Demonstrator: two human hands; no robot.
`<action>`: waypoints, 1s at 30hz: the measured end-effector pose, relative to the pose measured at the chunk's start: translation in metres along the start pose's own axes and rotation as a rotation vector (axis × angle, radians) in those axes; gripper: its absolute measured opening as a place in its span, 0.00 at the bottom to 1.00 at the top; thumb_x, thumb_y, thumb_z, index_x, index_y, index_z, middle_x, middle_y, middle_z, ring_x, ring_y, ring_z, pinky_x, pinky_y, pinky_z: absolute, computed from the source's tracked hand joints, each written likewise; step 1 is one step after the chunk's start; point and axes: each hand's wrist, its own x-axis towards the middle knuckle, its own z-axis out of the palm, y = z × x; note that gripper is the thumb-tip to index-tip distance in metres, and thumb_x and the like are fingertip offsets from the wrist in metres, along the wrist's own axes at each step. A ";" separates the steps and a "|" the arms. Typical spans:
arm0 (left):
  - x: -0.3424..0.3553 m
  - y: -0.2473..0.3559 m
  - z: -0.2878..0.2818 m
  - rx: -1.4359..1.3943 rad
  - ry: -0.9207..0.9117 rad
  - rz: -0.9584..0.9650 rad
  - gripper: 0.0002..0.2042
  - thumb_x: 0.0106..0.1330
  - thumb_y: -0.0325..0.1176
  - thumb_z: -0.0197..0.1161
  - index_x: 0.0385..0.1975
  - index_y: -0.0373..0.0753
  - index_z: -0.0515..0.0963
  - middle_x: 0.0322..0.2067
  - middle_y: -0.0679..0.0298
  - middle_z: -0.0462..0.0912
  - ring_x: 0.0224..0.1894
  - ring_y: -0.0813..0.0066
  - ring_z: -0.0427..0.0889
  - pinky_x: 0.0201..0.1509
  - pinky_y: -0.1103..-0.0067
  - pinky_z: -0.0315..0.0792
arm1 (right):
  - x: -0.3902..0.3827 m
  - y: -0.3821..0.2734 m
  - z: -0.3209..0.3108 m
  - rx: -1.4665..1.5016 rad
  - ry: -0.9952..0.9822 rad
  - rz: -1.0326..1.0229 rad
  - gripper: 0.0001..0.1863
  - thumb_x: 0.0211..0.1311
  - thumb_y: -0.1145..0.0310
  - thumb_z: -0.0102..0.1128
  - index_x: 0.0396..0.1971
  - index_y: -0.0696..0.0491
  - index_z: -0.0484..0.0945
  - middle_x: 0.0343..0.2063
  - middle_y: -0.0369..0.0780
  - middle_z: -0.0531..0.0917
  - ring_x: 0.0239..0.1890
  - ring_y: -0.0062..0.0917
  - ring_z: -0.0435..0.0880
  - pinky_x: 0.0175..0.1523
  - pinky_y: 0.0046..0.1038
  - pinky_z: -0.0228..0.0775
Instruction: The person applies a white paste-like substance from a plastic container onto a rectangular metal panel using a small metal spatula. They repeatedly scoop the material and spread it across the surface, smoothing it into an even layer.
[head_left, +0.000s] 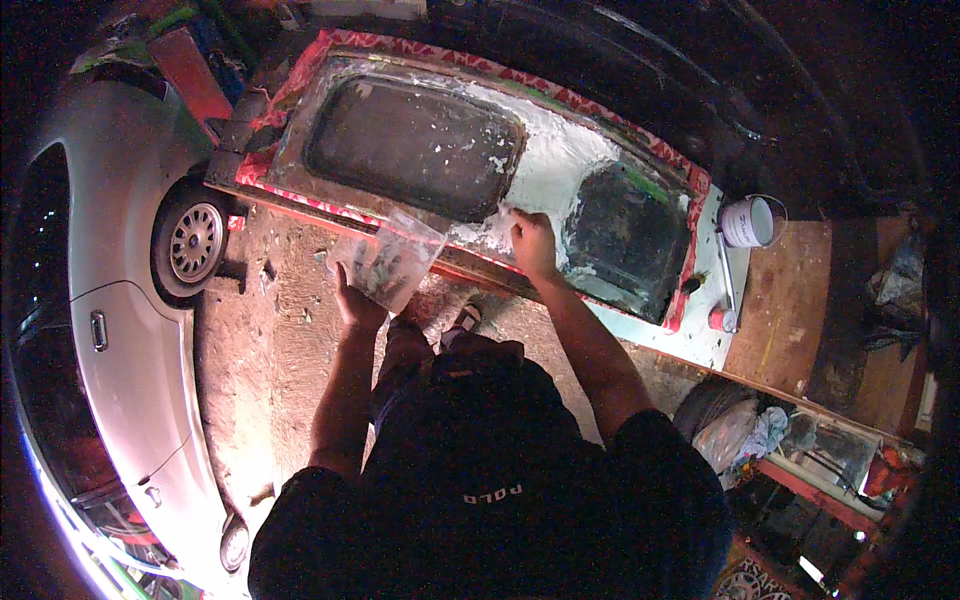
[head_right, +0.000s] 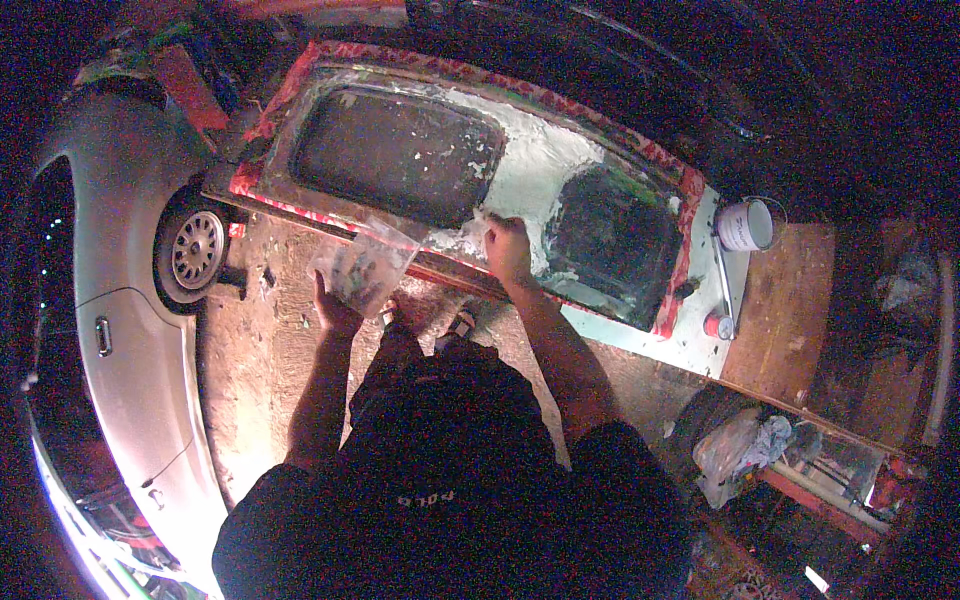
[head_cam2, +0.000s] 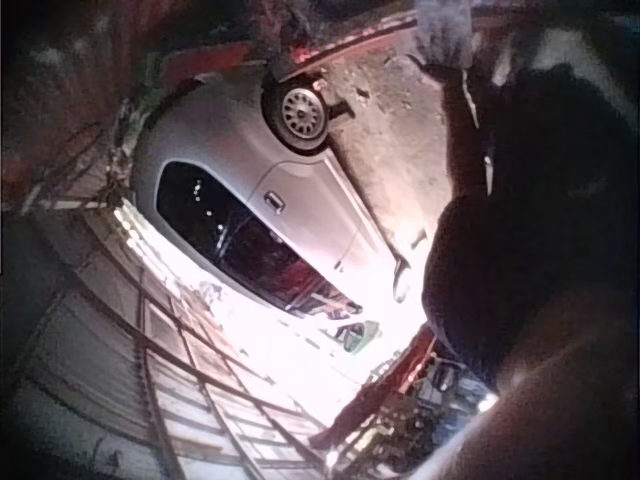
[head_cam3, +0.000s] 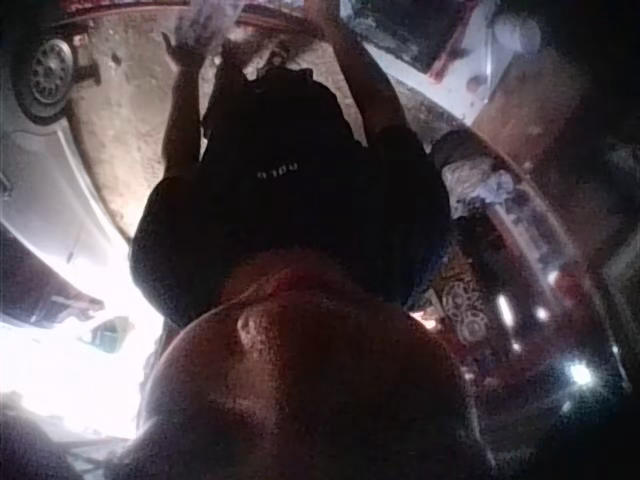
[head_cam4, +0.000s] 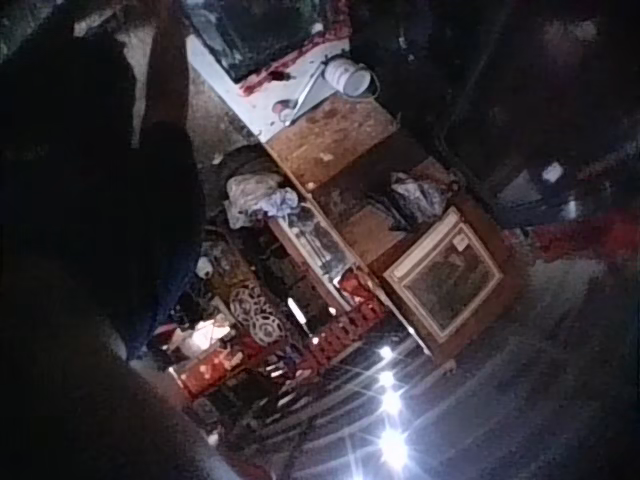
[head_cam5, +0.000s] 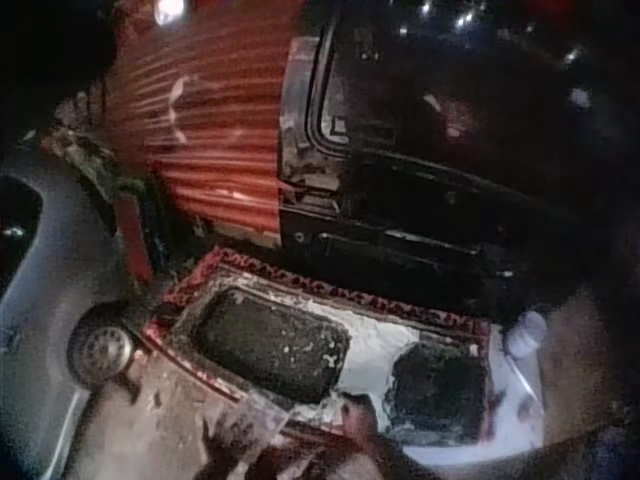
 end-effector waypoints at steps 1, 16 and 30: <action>-0.001 0.001 0.001 0.007 0.005 -0.001 0.33 0.66 0.63 0.39 0.66 0.49 0.57 0.64 0.53 0.60 0.64 0.47 0.60 0.64 0.48 0.55 | 0.008 0.003 0.000 -0.023 0.017 0.001 0.17 0.47 0.77 0.59 0.40 0.54 0.81 0.29 0.49 0.80 0.34 0.43 0.77 0.40 0.40 0.71; -0.004 0.010 -0.011 0.024 -0.046 -0.018 0.34 0.66 0.64 0.38 0.66 0.50 0.57 0.63 0.55 0.62 0.64 0.49 0.62 0.63 0.49 0.55 | -0.024 -0.030 0.027 -0.137 -0.200 -0.338 0.09 0.44 0.77 0.57 0.30 0.56 0.78 0.25 0.47 0.79 0.34 0.40 0.77 0.43 0.38 0.70; -0.007 0.022 -0.001 0.029 0.036 -0.025 0.32 0.66 0.63 0.41 0.65 0.51 0.59 0.64 0.56 0.61 0.65 0.49 0.60 0.64 0.49 0.54 | -0.010 -0.026 0.009 0.040 -0.042 -0.200 0.19 0.47 0.77 0.57 0.43 0.53 0.80 0.38 0.44 0.83 0.38 0.40 0.78 0.45 0.35 0.73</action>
